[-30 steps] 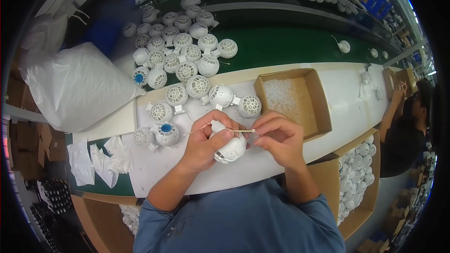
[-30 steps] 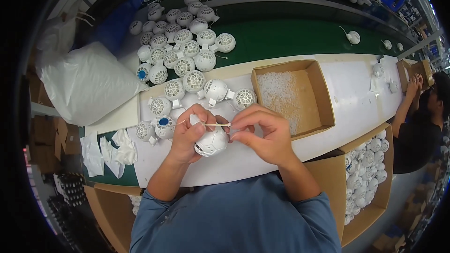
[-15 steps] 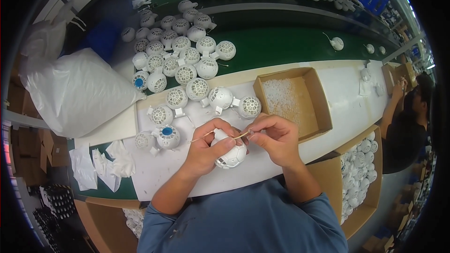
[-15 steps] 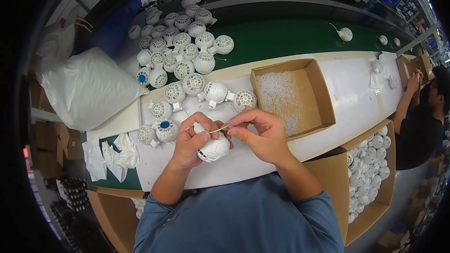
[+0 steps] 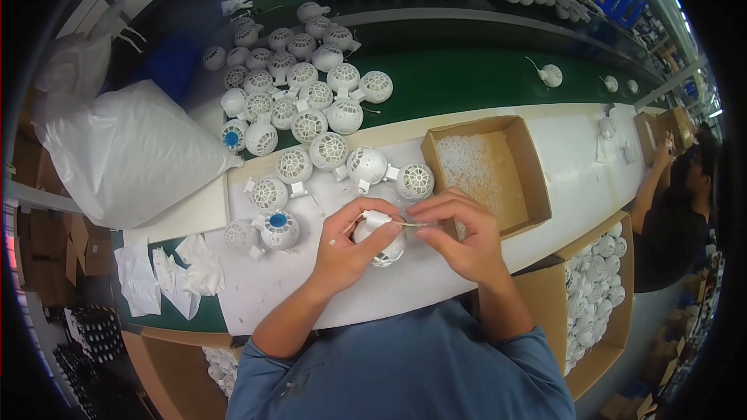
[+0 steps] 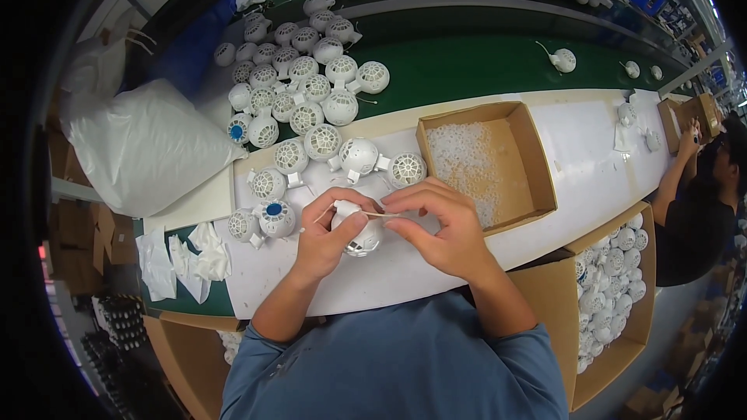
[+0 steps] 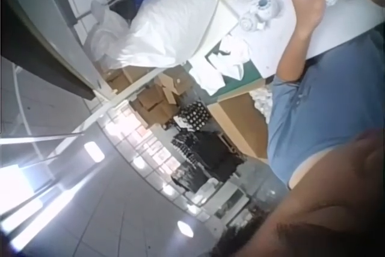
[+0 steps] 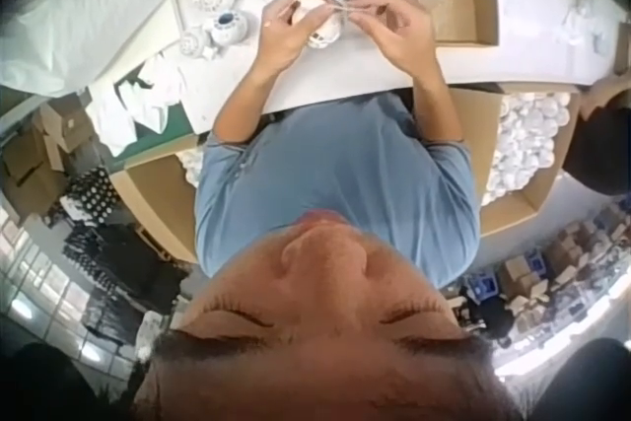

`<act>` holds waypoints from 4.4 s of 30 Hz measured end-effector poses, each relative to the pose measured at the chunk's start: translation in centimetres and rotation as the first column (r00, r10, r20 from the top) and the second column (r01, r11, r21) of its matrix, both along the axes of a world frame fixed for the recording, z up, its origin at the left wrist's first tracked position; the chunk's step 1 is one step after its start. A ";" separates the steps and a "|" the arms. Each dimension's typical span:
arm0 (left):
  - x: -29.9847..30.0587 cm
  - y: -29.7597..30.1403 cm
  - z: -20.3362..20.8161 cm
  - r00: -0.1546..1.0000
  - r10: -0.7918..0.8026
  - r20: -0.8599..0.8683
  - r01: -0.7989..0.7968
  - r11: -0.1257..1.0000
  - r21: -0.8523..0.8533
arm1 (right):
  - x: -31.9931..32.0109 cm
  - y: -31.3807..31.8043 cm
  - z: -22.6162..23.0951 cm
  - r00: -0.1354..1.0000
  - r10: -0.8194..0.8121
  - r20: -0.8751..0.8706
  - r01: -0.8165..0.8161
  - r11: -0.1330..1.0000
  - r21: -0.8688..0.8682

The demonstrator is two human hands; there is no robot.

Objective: Manually assembling small white decorative lighting components on a factory assembly line.

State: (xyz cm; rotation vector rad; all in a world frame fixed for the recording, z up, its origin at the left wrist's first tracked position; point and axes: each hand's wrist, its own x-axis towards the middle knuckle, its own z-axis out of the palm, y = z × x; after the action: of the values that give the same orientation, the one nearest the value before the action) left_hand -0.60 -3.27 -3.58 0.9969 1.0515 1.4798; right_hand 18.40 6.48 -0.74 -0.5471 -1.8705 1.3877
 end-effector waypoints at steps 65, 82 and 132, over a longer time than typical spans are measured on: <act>-2.2 0.7 -4.1 0.609 -0.023 0.793 0.256 0.952 -0.169 | 5.2 7.8 -5.7 0.463 -0.599 0.654 0.375 0.800 0.468; -1.0 0.7 -3.8 0.853 0.064 0.518 0.065 0.972 -0.227 | 4.8 6.8 -4.7 0.238 -0.613 0.754 0.244 0.789 0.565; 0.6 0.9 -4.5 0.927 0.193 -0.322 -0.160 0.979 0.126 | -0.3 -0.2 0.7 0.897 -0.290 0.334 -0.056 0.674 0.736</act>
State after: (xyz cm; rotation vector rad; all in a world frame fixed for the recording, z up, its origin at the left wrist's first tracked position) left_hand 0.04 -2.33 -8.11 1.2823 1.3507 1.5529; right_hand 18.14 6.32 -0.07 -0.5576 -2.4772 0.3200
